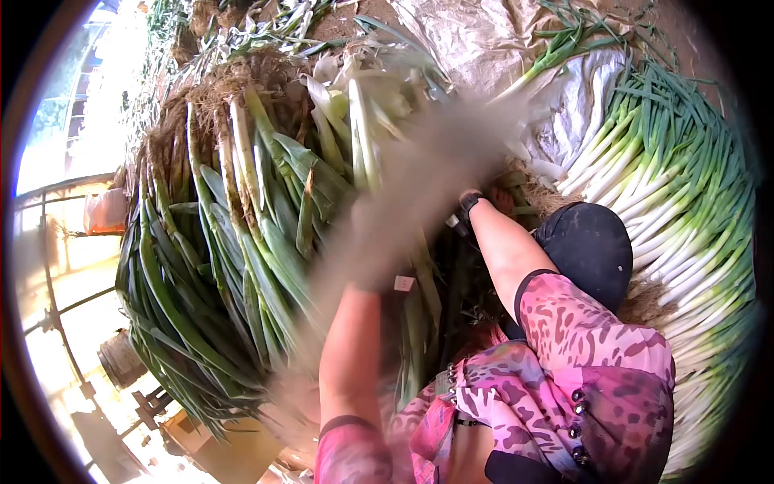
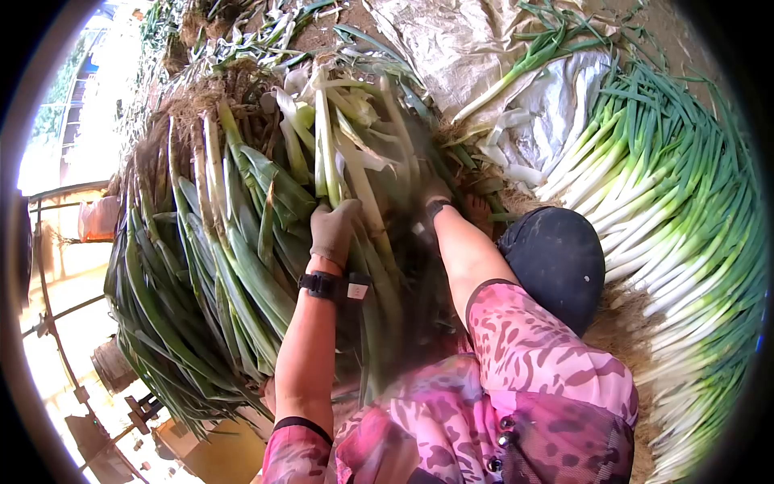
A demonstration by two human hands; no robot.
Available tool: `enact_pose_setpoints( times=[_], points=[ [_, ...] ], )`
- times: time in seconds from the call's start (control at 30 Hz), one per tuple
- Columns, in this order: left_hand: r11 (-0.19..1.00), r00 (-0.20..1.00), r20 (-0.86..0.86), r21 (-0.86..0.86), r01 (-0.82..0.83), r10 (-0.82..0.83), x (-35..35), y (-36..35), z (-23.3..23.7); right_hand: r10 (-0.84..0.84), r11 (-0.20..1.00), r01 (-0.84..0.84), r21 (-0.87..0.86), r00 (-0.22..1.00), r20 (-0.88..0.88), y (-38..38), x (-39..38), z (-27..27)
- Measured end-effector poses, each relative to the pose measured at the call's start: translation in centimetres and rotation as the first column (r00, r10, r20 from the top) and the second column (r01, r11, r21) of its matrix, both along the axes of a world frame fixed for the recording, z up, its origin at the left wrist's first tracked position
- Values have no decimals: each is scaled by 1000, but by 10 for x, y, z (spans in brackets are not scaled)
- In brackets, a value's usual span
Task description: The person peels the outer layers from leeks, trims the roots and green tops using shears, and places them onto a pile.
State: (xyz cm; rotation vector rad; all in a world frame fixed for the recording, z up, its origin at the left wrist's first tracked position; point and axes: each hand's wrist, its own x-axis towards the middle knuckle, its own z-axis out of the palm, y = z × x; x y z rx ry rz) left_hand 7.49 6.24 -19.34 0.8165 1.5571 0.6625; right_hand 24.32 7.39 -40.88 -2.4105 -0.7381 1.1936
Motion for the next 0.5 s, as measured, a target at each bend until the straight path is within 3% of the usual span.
enact_pose_setpoints(
  times=[0.1,0.17,0.27,0.37,0.4,0.43,0.5],
  points=[
    [994,991,-125,90,56,-44,24,-16,81,-202,965,218,148,973,-115,22,14,46],
    [962,993,-21,243,121,-120,2,-20,79,-300,898,361,251,921,-249,46,27,92],
    [972,918,363,106,-212,160,-1,-22,102,-198,820,391,418,878,-435,76,37,149],
    [990,949,304,88,-111,79,-18,-21,131,219,689,203,696,857,-467,84,32,181],
    [963,980,174,266,50,-99,-29,-22,128,378,667,-182,722,918,-118,72,32,189],
    [882,968,10,413,225,-252,-33,-22,134,484,568,-517,641,839,248,59,31,201],
    [986,991,130,154,-61,41,-19,-34,162,545,733,-431,527,835,-74,16,2,216]
  ],
)
